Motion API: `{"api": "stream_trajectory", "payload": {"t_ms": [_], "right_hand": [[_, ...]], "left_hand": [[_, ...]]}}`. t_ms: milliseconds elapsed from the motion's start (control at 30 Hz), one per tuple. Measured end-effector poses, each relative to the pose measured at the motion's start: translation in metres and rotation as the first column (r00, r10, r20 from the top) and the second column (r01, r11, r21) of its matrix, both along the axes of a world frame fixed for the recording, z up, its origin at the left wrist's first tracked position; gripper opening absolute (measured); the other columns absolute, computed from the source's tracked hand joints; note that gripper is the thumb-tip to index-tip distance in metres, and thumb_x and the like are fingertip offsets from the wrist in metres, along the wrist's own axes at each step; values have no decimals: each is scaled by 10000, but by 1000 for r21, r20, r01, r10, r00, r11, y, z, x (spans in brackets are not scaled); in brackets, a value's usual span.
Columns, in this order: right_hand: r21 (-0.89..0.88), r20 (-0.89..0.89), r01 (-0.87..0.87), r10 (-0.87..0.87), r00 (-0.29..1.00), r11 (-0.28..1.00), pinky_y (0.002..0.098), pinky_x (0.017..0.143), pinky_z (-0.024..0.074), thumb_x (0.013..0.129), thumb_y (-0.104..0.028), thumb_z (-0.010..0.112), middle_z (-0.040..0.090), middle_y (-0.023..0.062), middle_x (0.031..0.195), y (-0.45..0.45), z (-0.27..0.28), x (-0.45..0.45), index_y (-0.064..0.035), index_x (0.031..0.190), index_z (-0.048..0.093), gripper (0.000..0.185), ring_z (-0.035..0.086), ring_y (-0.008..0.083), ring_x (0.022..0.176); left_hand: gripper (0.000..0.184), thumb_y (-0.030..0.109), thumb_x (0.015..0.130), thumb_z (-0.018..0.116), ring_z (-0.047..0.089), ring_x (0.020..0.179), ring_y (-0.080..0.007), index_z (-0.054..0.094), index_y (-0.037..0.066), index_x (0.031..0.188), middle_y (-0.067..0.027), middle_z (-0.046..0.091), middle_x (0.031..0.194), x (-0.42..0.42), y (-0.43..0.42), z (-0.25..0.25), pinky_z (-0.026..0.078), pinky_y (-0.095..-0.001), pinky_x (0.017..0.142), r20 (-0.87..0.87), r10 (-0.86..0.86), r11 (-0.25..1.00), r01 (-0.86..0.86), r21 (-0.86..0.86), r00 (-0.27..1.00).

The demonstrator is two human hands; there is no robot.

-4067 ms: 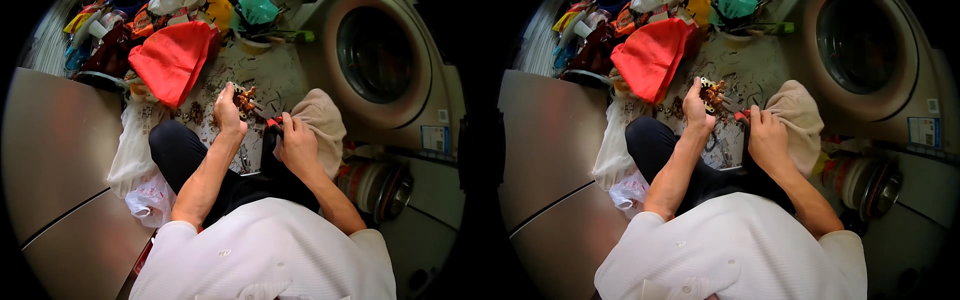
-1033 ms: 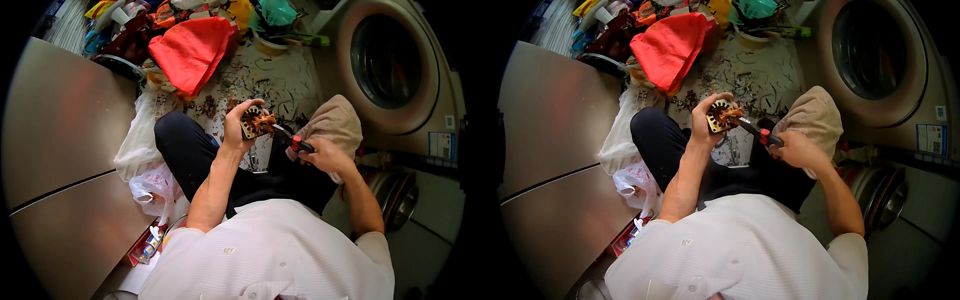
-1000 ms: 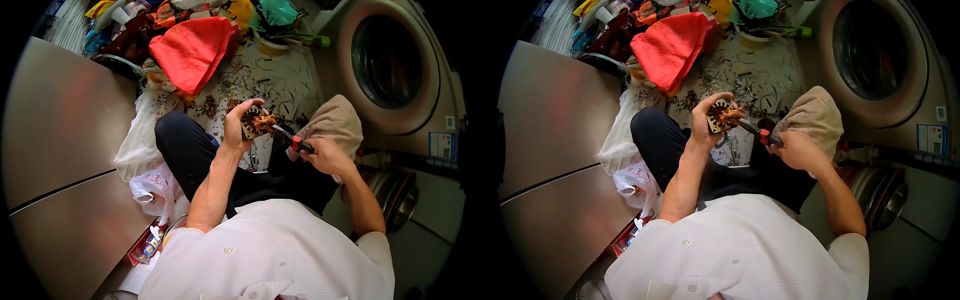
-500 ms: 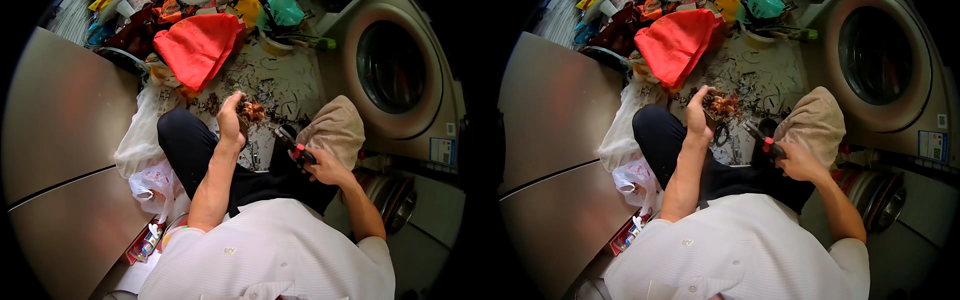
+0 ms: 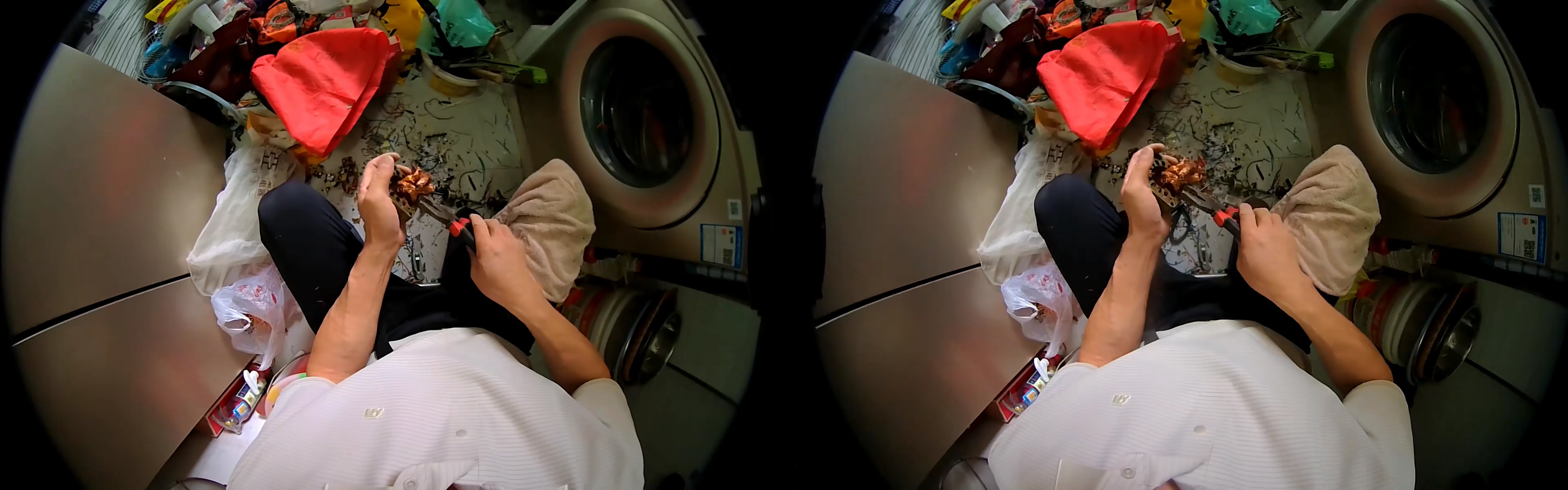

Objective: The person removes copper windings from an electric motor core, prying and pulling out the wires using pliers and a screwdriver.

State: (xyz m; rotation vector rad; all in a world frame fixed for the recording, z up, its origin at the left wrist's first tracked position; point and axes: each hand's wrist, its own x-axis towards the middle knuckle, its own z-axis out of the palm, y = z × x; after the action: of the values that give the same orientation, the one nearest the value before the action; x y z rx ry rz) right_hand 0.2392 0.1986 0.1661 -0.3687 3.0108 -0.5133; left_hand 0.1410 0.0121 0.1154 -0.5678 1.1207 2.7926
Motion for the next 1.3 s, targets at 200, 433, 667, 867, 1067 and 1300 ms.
{"api": "stream_trajectory", "payload": {"t_ms": [200, 433, 667, 867, 1067, 1300], "right_hand": [[40, -120, 23, -18, 993, 999, 457, 810, 518, 759, 55, 619, 600, 203, 1033, -11, -6, -6, 70, 1257, 549, 503, 595, 385, 943], [157, -114, 50, -33, 993, 986, 466, 756, 514, 779, 2, 631, 587, 169, 922, -10, -11, -14, -21, 1012, 546, 249, 609, 385, 881], [-95, 138, 149, -135, 981, 984, 535, 752, 523, 800, 14, 653, 614, 234, 936, -3, -57, -10, -19, 1099, 523, 328, 627, 466, 854], [-180, 332, 193, -125, 935, 964, 555, 744, 531, 865, -62, 640, 669, 297, 891, -7, -80, -7, 22, 1076, 542, 248, 665, 493, 835], [-359, 579, 322, -61, 813, 876, 521, 736, 507, 919, -123, 660, 680, 284, 844, -8, -71, 1, 23, 1029, 565, 206, 661, 481, 822], [-383, 883, 853, 412, 225, 354, 288, 485, 322, 948, -112, 669, 412, -29, 660, -3, -53, -1, -64, 890, 514, 173, 368, 112, 518]], "left_hand": [[279, 288, 1057, 573, 600, 911, -128, 639, 31, 1143, -60, 662, 966, -1, 6, -18, 490, -280, 872, -80, -19, 982, 3, -191, 997], [315, 291, 1065, 575, 631, 952, -142, 622, 6, 1193, -86, 689, 1017, -3, 6, -10, 506, -291, 888, -105, -31, 975, 7, -221, 994], [371, 262, 1048, 614, 656, 1017, -163, 596, -34, 1271, -91, 701, 1111, -1, 8, -32, 517, -299, 933, -2, -32, 989, 31, -145, 1000], [521, 172, 960, 716, 676, 1041, -188, 524, -90, 1368, -149, 705, 1167, 8, 20, -20, 534, -300, 907, 95, 72, 950, -39, -311, 993], [421, 63, 942, 580, 721, 942, -256, 534, -104, 1325, -198, 722, 1049, -1, 8, -38, 600, -386, 830, 79, -199, 973, 206, -107, 977], [472, 88, 913, 555, 697, 1056, -356, 516, -63, 1360, -250, 663, 1193, -13, 0, -51, 614, -466, 846, -82, -456, 857, 462, 226, 886]]}}
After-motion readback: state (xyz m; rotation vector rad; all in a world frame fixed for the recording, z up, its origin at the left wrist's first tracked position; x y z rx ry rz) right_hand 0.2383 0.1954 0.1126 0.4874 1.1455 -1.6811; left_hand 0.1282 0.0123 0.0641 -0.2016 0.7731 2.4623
